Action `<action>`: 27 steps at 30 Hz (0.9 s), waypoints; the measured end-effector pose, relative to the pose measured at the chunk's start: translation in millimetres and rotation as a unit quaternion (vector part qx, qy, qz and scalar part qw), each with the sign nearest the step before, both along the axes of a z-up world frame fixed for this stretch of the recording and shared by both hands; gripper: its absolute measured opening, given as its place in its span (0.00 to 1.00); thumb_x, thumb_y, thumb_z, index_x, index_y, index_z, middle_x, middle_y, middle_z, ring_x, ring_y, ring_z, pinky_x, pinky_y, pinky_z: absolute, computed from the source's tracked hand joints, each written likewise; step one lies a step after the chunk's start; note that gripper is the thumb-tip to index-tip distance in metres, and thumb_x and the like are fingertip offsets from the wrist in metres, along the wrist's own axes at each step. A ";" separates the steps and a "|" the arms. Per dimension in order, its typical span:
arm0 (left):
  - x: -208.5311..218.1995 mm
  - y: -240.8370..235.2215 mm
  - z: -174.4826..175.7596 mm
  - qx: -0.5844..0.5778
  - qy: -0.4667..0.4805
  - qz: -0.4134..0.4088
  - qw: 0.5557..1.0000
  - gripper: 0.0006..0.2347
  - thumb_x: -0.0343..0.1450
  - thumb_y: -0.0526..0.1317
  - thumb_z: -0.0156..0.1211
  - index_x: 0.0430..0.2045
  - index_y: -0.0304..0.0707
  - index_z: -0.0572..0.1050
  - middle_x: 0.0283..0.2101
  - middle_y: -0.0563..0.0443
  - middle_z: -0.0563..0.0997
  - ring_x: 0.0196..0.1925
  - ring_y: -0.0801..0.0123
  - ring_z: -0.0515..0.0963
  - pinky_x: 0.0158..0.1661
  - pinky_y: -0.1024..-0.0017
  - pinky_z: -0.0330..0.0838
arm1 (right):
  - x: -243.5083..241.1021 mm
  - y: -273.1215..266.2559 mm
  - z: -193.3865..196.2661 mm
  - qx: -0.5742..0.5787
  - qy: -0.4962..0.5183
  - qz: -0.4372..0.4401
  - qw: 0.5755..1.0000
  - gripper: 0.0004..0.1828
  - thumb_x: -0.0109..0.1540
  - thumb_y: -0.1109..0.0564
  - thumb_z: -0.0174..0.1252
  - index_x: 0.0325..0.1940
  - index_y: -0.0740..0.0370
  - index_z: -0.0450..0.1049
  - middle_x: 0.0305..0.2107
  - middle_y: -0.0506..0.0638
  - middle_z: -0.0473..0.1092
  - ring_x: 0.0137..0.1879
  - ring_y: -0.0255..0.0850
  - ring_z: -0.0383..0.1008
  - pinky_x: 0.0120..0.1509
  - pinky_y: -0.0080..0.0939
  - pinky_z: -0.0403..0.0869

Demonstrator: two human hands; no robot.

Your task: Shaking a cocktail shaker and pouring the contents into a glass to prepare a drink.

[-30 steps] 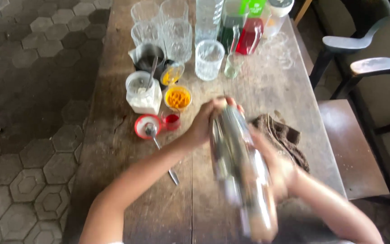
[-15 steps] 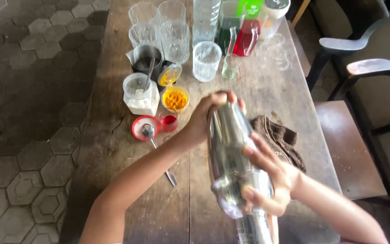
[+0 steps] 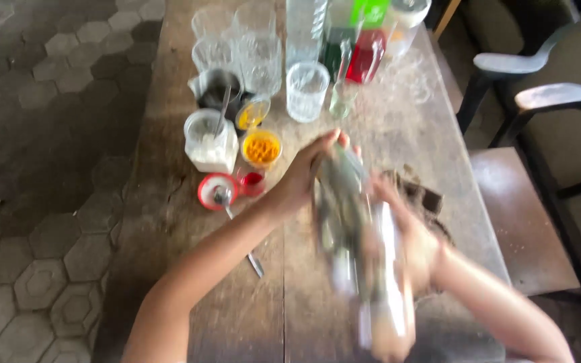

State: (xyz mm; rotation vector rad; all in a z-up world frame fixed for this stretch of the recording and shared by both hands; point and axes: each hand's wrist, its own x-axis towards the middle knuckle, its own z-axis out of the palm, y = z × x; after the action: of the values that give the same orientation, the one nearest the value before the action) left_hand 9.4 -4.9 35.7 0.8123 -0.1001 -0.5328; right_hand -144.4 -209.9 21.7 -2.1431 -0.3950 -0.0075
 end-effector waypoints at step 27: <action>-39.0 7.4 12.7 -0.023 -0.120 -0.033 0.992 0.11 0.66 0.45 0.61 0.32 0.38 0.76 0.38 0.40 0.81 0.41 0.67 0.78 0.44 0.71 0.70 | -8.4 27.1 36.9 -0.001 -0.579 0.212 0.787 0.23 0.66 0.38 0.40 0.60 0.43 0.68 0.43 0.89 0.65 0.48 0.94 0.67 0.51 0.78 0.77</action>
State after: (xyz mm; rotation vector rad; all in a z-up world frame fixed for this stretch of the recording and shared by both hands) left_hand -29.7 2.5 48.5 0.8273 -0.3607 -0.4924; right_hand -152.9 -182.8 58.5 -1.7518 -1.5617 -1.1020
